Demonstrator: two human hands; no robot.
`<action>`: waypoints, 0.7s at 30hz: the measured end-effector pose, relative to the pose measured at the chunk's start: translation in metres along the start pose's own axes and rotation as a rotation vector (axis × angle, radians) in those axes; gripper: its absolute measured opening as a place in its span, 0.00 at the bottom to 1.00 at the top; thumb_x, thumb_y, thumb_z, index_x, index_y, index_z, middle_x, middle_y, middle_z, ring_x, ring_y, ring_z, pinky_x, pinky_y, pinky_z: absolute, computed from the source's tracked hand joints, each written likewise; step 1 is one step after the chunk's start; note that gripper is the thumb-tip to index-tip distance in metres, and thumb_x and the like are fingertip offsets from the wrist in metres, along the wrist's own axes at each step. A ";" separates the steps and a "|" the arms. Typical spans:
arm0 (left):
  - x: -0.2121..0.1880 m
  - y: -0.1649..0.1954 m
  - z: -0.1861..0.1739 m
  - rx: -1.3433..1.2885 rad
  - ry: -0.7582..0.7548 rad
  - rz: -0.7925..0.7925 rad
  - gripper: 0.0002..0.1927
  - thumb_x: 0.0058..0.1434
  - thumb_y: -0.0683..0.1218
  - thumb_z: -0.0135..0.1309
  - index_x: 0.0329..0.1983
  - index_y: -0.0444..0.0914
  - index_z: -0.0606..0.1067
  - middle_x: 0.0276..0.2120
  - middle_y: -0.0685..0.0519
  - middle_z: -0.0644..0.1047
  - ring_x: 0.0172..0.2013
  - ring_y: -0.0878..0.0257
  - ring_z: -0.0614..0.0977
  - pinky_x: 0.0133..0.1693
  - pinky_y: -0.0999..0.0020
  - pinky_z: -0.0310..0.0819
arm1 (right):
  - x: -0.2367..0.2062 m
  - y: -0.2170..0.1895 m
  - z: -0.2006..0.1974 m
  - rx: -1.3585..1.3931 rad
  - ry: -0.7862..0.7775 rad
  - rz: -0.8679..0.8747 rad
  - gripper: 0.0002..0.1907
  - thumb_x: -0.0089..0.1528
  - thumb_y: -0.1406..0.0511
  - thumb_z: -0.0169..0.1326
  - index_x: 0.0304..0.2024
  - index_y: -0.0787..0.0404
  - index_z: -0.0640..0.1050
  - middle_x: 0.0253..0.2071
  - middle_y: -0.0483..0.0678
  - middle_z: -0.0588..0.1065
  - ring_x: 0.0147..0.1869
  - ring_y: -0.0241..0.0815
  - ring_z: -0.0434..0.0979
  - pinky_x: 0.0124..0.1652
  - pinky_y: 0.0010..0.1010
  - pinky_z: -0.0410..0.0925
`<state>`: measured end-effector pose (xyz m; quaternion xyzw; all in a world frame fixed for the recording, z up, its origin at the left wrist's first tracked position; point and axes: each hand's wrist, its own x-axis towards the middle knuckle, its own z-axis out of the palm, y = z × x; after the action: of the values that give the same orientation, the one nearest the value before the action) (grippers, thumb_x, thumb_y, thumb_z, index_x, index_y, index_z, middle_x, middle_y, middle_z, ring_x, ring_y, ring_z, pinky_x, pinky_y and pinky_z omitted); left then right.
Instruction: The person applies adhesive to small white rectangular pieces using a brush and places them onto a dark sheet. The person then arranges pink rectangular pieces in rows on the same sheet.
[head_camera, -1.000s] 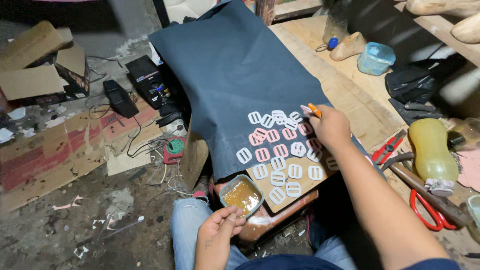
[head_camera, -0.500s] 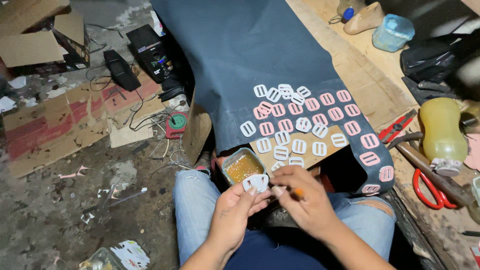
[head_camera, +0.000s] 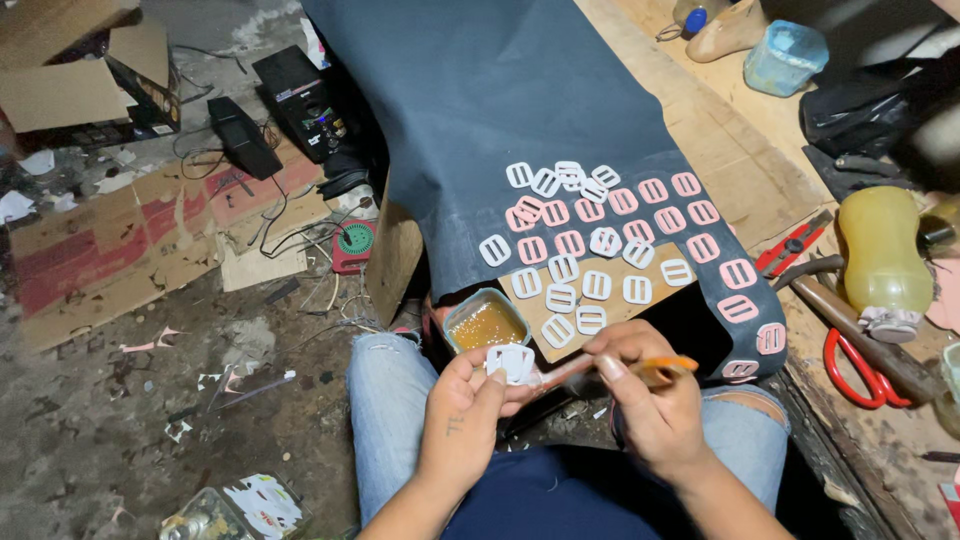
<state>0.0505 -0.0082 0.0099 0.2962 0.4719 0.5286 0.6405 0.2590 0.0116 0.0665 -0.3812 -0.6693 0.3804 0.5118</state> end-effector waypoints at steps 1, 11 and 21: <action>0.000 -0.001 0.000 0.016 0.002 0.006 0.19 0.67 0.42 0.47 0.60 0.31 0.68 0.44 0.44 0.83 0.42 0.58 0.87 0.43 0.66 0.81 | 0.002 0.001 -0.001 -0.045 -0.017 -0.035 0.07 0.69 0.69 0.50 0.48 0.67 0.74 0.50 0.52 0.76 0.54 0.40 0.77 0.54 0.30 0.69; -0.010 -0.001 -0.001 -0.068 -0.240 0.100 0.22 0.68 0.40 0.51 0.64 0.29 0.67 0.51 0.48 0.79 0.51 0.64 0.80 0.53 0.69 0.75 | -0.005 0.021 0.031 0.140 -0.135 0.516 0.12 0.61 0.67 0.60 0.45 0.67 0.79 0.40 0.47 0.81 0.44 0.34 0.79 0.45 0.26 0.72; -0.011 0.011 0.004 -0.128 -0.315 0.072 0.11 0.69 0.43 0.53 0.51 0.35 0.67 0.41 0.52 0.76 0.38 0.67 0.76 0.40 0.72 0.70 | -0.006 0.022 0.030 0.280 -0.173 0.614 0.09 0.61 0.68 0.58 0.43 0.66 0.77 0.33 0.47 0.78 0.35 0.33 0.76 0.35 0.26 0.69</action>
<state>0.0498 -0.0159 0.0241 0.3507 0.3200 0.5273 0.7047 0.2337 0.0116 0.0387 -0.4574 -0.5055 0.6356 0.3622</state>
